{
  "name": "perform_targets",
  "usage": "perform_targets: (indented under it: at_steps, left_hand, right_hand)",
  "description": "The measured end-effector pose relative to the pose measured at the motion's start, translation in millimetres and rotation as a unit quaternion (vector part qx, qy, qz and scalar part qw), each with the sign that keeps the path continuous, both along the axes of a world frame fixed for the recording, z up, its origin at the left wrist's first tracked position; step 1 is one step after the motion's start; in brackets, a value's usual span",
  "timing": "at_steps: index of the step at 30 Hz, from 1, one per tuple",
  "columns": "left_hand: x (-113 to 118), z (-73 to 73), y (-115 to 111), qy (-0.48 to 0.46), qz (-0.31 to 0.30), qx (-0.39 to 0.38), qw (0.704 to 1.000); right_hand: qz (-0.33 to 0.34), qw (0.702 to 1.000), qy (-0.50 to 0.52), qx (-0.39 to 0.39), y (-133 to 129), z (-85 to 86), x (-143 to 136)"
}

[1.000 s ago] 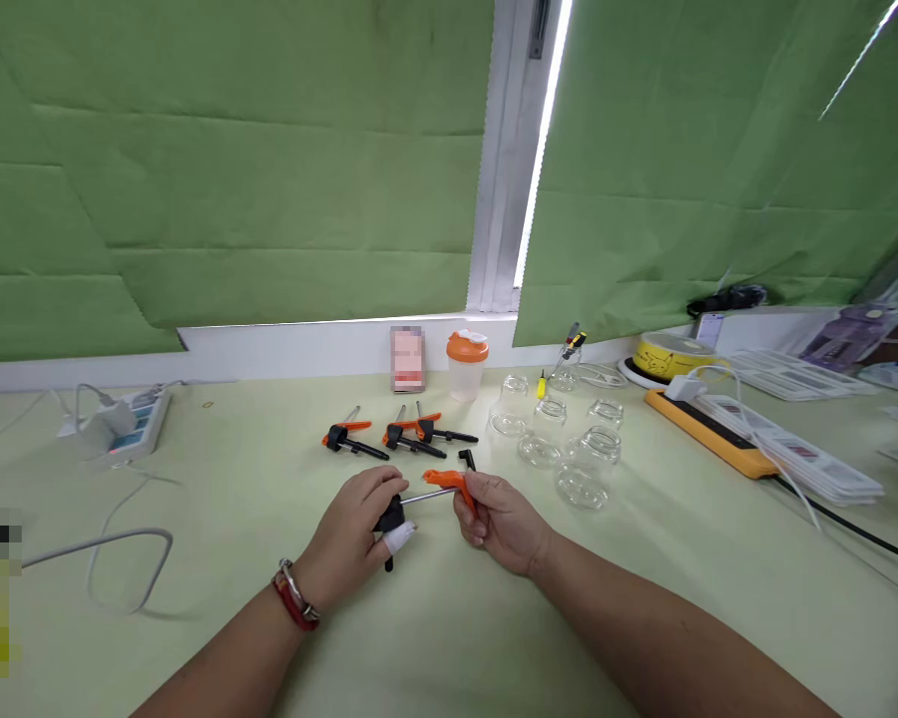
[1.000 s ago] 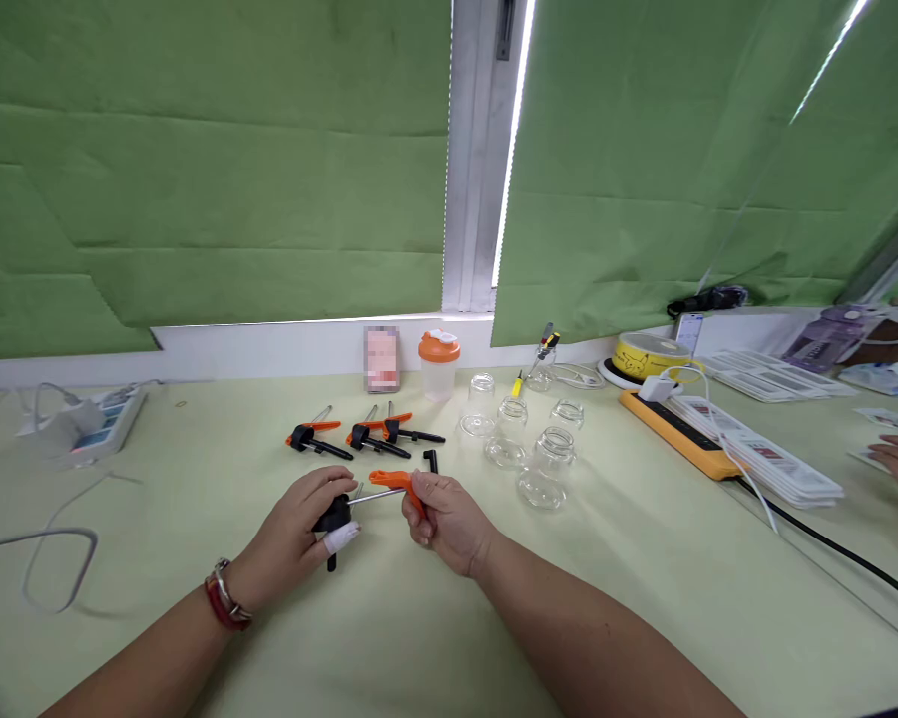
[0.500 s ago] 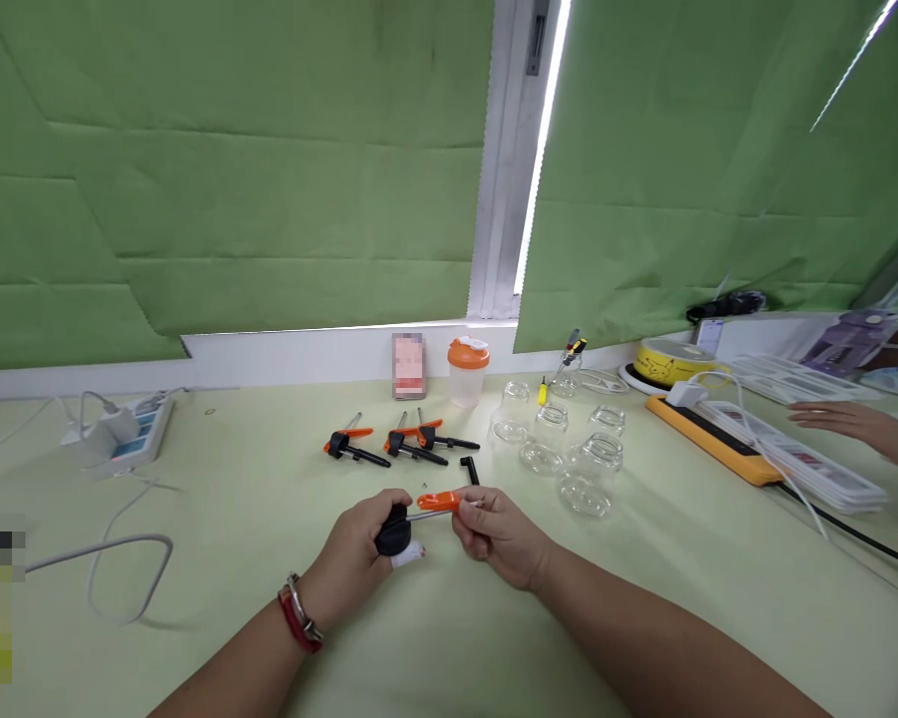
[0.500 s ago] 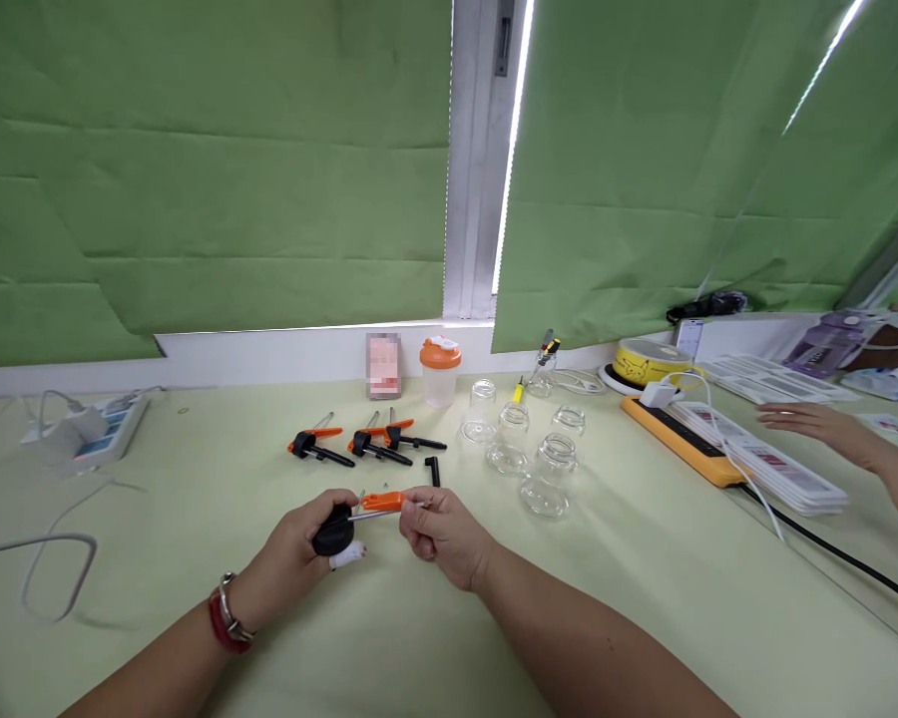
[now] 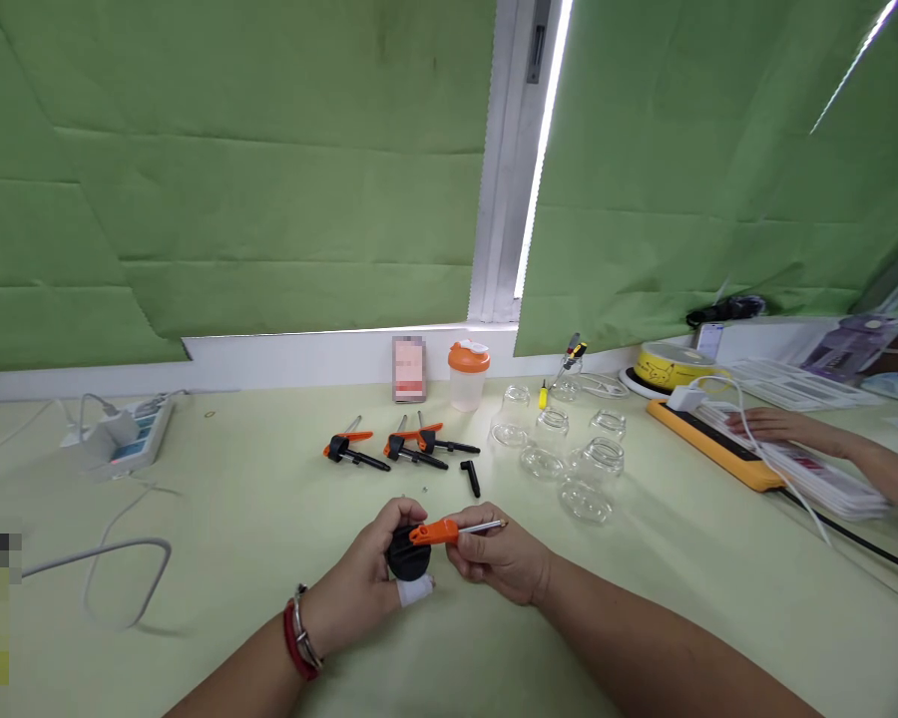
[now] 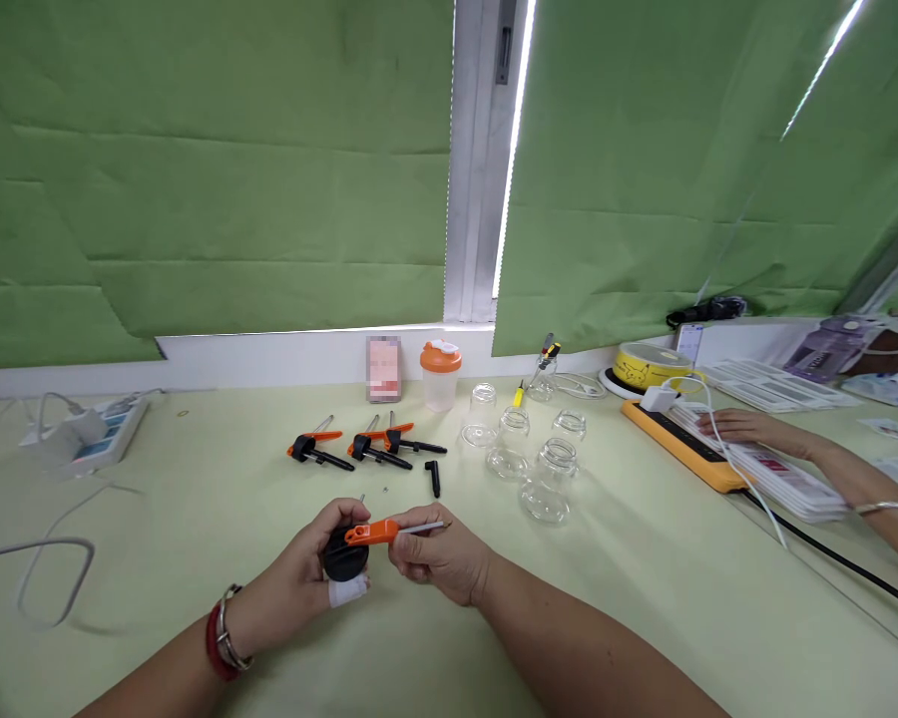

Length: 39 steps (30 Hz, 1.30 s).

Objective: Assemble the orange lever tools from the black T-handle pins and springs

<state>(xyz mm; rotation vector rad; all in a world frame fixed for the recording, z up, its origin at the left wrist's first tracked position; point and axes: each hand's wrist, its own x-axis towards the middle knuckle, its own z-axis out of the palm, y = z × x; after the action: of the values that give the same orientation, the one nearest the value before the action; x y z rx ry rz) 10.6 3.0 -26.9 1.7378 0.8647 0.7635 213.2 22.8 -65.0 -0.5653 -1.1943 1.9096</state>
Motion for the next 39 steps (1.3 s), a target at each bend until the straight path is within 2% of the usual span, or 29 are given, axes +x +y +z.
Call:
perform_targets:
  at_steps: [11, 17, 24, 31, 39]
  left_hand:
    - [-1, 3.4, -6, -0.069, -0.086, -0.107, 0.988]
    - [-1, 6.4, -9, -0.065, -0.105, -0.098, 0.987]
    - [0, 8.3, -7, -0.060, -0.113, -0.098, 0.987]
    - [-2, 5.6, -6, -0.039, -0.126, -0.114, 0.985]
    - [-5, 7.4, -6, -0.002, -0.152, -0.060, 0.987]
  right_hand:
    - [0.003, 0.999, -0.038, -0.006, -1, -1.8, 0]
    - [0.035, 0.997, -0.059, 0.033, -6, -0.6, -2]
    - [0.020, 0.998, -0.059, 0.022, -7, -2.0, -4]
    - [0.027, 0.995, -0.084, 0.043, -11, 2.7, -6]
    - [0.068, 0.986, -0.119, 0.094, -11, 8.0, -3]
